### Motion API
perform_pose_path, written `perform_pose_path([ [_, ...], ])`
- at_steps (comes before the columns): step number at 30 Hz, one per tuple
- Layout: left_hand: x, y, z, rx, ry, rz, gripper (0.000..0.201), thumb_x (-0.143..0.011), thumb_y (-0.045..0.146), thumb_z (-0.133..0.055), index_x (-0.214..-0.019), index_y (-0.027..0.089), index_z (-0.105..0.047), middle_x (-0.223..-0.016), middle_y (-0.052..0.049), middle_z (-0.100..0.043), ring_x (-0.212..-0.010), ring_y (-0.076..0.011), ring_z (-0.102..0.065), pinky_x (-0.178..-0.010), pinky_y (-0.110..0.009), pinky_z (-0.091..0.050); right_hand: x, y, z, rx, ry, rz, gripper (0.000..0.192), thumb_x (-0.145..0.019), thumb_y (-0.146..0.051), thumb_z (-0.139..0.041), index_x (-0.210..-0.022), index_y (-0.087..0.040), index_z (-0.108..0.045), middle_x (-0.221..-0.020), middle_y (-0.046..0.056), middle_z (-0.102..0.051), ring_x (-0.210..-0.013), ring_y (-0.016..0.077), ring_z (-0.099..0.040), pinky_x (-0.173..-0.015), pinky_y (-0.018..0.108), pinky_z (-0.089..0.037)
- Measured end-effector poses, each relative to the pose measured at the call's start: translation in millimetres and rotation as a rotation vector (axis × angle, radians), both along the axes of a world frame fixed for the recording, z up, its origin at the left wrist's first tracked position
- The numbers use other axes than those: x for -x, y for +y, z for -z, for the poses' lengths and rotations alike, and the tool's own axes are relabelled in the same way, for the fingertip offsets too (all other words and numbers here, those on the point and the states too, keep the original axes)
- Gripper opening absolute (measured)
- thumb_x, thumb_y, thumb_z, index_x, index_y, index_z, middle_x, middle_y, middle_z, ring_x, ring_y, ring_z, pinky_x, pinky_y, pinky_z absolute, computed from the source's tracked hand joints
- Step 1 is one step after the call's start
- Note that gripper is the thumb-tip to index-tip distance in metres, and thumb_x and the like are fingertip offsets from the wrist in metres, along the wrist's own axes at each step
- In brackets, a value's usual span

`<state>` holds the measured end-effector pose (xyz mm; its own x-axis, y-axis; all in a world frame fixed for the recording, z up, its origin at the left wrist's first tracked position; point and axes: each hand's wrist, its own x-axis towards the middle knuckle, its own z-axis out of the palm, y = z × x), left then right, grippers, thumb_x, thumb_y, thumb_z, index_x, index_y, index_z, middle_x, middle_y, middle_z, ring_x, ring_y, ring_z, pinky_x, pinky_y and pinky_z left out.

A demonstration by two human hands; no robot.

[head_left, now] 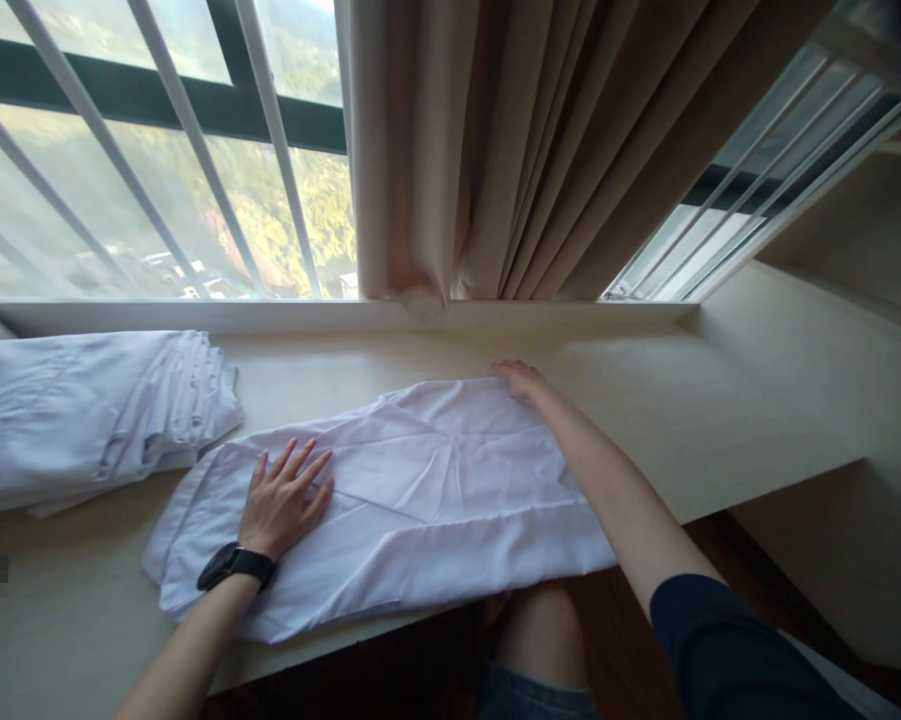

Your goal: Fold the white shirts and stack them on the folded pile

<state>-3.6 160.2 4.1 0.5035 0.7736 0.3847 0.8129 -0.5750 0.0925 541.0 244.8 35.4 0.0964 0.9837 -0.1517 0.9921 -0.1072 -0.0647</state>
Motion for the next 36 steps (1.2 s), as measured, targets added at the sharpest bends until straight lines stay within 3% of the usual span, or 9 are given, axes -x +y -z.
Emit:
perform_pose_path([
  [7, 4.3, 1.7, 4.4, -0.001, -0.019, 0.109, 0.036, -0.094, 0.038, -0.055, -0.127, 0.031, -0.068, -0.139, -0.004, -0.063, -0.125, -0.0293, -0.057, -0.106, -0.047, -0.039, 7.7, 16.2, -14.6, 0.099, -0.187, 0.060, 0.030, -0.074, -0.021, -0.069, -0.103, -0.016, -0.078, -0.106, 0.014, -0.073, -0.106, 0.0288, -0.063, -0.095, 0.037, -0.047],
  [11, 3.7, 1.6, 4.3, 0.009, -0.019, 0.096, 0.036, -0.094, 0.039, -0.054, -0.126, 0.029, -0.068, -0.134, -0.006, -0.066, -0.121, -0.0291, -0.059, -0.103, -0.046, -0.042, 10.1, -5.6, -40.8, 0.047, -0.231, -0.005, 0.026, -0.081, -0.024, -0.063, -0.102, -0.015, -0.077, -0.104, 0.014, -0.074, -0.105, 0.0262, -0.063, -0.102, 0.038, -0.042],
  [13, 3.2, 1.5, 3.6, 0.010, -0.029, 0.087, 0.036, -0.094, 0.039, -0.054, -0.126, 0.028, -0.068, -0.134, -0.006, -0.066, -0.120, -0.0293, -0.060, -0.102, -0.047, -0.042, 9.1, -30.2, -54.4, -0.078, -0.265, -0.071, 0.026, -0.087, -0.024, -0.057, -0.103, -0.015, -0.075, -0.105, 0.014, -0.073, -0.105, 0.0257, -0.062, -0.110, 0.041, -0.034],
  [17, 2.2, 0.7, 2.6, 0.018, -0.049, 0.079, 0.036, -0.094, 0.041, -0.054, -0.124, 0.027, -0.068, -0.134, -0.007, -0.066, -0.120, -0.0302, -0.059, -0.101, -0.046, -0.041, 1.2, -113.6, -65.6, -0.540, -0.313, -0.212, 0.025, -0.095, -0.024, -0.050, -0.102, -0.017, -0.072, -0.097, 0.010, -0.072, -0.101, 0.0229, -0.061, -0.115, 0.041, -0.027],
  [20, 1.3, -0.3, 2.0, 0.010, -0.050, 0.068, 0.037, -0.094, 0.041, -0.053, -0.124, 0.026, -0.068, -0.133, -0.008, -0.065, -0.119, -0.0307, -0.059, -0.100, -0.046, -0.042, -1.7, -192.6, -46.8, -0.700, -0.315, -0.235, 0.022, -0.095, -0.024, -0.051, -0.101, -0.019, -0.071, -0.094, 0.008, -0.070, -0.101, 0.0232, -0.058, -0.112, 0.041, -0.032],
  [25, 0.5, -0.6, 2.3, 0.004, -0.015, 0.042, 0.037, -0.095, 0.043, -0.050, -0.121, 0.022, -0.066, -0.123, -0.011, -0.068, -0.117, -0.0324, -0.059, -0.098, -0.047, -0.042, 2.1, -285.0, 19.2, -0.455, -0.276, -0.269, 0.027, -0.091, -0.011, -0.050, -0.104, -0.020, -0.072, -0.101, 0.009, -0.070, -0.100, 0.0228, -0.059, -0.099, 0.036, -0.042],
  [29, 0.9, -0.7, 4.7, -0.001, -0.065, -0.054, 0.048, -0.091, 0.047, -0.053, -0.123, 0.012, -0.060, -0.114, -0.018, -0.065, -0.106, -0.0327, -0.061, -0.091, -0.044, -0.046, -3.6, -302.5, 46.7, -0.452, -0.235, -0.079, 0.029, -0.090, -0.010, -0.049, -0.104, -0.018, -0.073, -0.102, 0.010, -0.070, -0.100, 0.0232, -0.061, -0.094, 0.033, -0.045],
  [33, 2.1, -2.2, 3.6, -0.050, -0.068, -0.062, 0.046, -0.093, 0.043, -0.051, -0.130, 0.017, -0.057, -0.112, -0.014, -0.064, -0.101, -0.0292, -0.060, -0.088, -0.041, -0.047, -14.0, -301.4, 42.5, -0.412, -0.165, -0.049, 0.028, -0.089, -0.012, -0.051, -0.101, -0.019, -0.074, -0.100, 0.009, -0.071, -0.099, 0.0228, -0.062, -0.093, 0.032, -0.046],
  [36, 4.1, -2.4, 2.0, -0.063, -0.020, -0.027, 0.032, -0.094, 0.036, -0.048, -0.116, 0.023, -0.068, -0.097, -0.010, -0.065, -0.094, -0.0272, -0.058, -0.085, -0.041, -0.045, -20.0, -301.1, 37.7, -0.417, -0.120, -0.024, 0.027, -0.087, -0.012, -0.051, -0.097, -0.020, -0.074, -0.100, 0.009, -0.071, -0.099, 0.0236, -0.062, -0.094, 0.034, -0.047],
])
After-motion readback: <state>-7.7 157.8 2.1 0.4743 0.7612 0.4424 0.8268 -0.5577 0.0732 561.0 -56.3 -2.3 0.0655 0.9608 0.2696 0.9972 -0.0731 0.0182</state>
